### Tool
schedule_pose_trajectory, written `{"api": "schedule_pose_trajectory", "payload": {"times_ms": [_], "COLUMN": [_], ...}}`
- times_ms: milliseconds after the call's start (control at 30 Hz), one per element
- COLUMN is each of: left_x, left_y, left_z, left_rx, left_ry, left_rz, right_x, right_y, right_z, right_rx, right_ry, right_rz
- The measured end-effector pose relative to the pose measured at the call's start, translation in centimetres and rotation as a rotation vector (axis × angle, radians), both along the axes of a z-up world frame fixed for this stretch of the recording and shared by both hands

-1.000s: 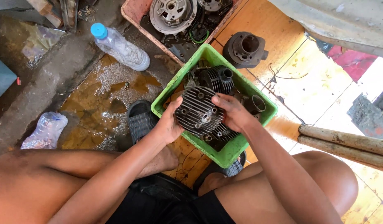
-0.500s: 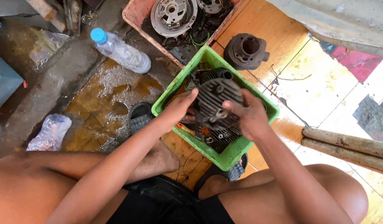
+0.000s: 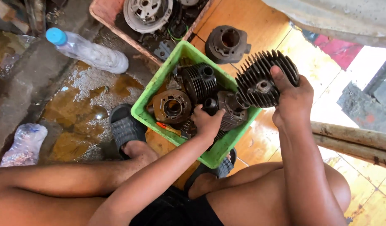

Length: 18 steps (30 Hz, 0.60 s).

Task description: The person scrubs various engine components, including a circular metal part and a cylinder head, using a brush and a screwdriver. The parts are handled over a green plastic bin, and the person occasionally moves items between bins.

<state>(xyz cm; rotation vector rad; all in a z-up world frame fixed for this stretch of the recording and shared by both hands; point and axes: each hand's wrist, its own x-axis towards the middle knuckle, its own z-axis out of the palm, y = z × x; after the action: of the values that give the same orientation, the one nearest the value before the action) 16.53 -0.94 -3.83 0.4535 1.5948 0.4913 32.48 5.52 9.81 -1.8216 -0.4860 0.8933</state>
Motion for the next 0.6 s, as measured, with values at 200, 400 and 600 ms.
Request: {"api": "schedule_pose_trajectory", "payload": {"times_ms": [200,400,600], "left_x": [-0.6,0.1,0.9], "left_y": [-0.2,-0.2,1.2], "left_z": [1.9,-0.5,-1.7], "left_rx": [-0.13,-0.175,-0.206], "left_ry": [-0.145,-0.171,-0.171], "left_rz": [-0.083,-0.078,-0.078], "right_x": [-1.6,-2.9,-3.0], "right_y": [-0.1,-0.6,-0.5], "right_z": [-0.4,-1.1,-0.7], "right_rx": [-0.05,-0.085,-0.055], "right_ry": [0.106,0.117,0.115], "right_rz": [-0.043,-0.019,-0.008]}}
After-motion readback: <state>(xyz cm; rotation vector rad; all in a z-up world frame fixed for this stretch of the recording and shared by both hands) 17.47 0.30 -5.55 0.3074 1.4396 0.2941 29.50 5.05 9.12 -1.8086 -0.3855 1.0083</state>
